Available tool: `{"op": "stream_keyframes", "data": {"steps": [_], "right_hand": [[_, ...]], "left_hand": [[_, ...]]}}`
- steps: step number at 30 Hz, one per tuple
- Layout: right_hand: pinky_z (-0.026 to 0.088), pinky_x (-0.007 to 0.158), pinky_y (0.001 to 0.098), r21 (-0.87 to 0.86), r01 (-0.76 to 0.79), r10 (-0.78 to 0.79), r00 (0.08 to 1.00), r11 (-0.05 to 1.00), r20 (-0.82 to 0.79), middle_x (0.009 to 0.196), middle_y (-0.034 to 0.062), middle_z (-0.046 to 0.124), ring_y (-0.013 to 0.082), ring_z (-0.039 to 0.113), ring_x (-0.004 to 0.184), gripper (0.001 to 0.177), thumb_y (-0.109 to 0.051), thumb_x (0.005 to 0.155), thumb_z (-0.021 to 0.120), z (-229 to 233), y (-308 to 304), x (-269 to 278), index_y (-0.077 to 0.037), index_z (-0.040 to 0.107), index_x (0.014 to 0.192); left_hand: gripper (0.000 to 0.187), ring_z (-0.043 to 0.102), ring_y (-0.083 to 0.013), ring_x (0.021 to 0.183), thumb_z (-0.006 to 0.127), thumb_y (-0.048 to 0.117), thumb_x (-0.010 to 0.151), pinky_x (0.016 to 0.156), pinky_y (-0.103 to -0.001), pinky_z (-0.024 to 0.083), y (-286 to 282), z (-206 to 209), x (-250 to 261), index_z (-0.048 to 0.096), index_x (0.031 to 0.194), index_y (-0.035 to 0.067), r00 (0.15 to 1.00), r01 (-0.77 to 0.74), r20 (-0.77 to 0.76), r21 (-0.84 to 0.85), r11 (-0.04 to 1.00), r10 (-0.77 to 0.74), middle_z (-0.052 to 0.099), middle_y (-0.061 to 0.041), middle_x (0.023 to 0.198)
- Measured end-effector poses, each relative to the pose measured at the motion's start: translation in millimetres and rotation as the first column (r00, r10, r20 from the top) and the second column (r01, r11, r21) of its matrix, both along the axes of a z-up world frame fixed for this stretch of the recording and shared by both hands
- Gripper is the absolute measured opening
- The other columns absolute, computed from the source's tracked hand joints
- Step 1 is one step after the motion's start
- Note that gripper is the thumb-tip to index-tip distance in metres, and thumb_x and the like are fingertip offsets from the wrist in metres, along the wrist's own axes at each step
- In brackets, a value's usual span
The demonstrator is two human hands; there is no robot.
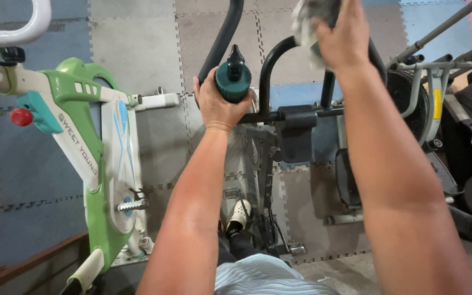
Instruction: Cleaning a stationary bike and an elliptical machine using a cleaning spray and a cloth.
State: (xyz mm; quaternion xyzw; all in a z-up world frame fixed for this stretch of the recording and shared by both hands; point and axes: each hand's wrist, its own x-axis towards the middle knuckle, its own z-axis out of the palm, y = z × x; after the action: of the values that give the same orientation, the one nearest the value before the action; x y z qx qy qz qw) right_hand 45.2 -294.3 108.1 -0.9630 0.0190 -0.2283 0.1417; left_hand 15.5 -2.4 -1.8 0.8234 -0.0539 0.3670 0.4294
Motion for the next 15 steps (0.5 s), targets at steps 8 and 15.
{"op": "stream_keyframes", "data": {"steps": [8,15], "right_hand": [[0.004,0.123,0.0560,-0.115,-0.236,0.214,0.961,0.965,-0.173,0.157,0.0155,0.049,0.0352,0.024,0.152,0.053,-0.024,0.093,0.042,-7,81,-23,-0.007,0.062,0.139],[0.030,0.120,0.0593,-0.483,-0.709,0.164,0.634,0.513,-0.756,0.133,0.0210,0.061,0.0403,0.045,0.132,0.041,-0.030,0.100,0.045,41,140,-60,-0.010,0.080,0.093]], "left_hand": [[0.082,0.067,-0.0260,0.112,0.090,0.038,0.066,0.126,-0.051,0.028,10,23,-13,0.051,0.133,0.010,0.987,0.130,-0.094,-0.007,0.992,-0.130,0.066,-0.006,0.125],[0.085,0.066,-0.0275,0.114,0.090,0.040,0.066,0.126,-0.053,0.027,11,17,-12,0.049,0.134,0.009,0.984,0.146,-0.098,-0.057,0.988,-0.151,0.063,-0.008,0.128]]}}
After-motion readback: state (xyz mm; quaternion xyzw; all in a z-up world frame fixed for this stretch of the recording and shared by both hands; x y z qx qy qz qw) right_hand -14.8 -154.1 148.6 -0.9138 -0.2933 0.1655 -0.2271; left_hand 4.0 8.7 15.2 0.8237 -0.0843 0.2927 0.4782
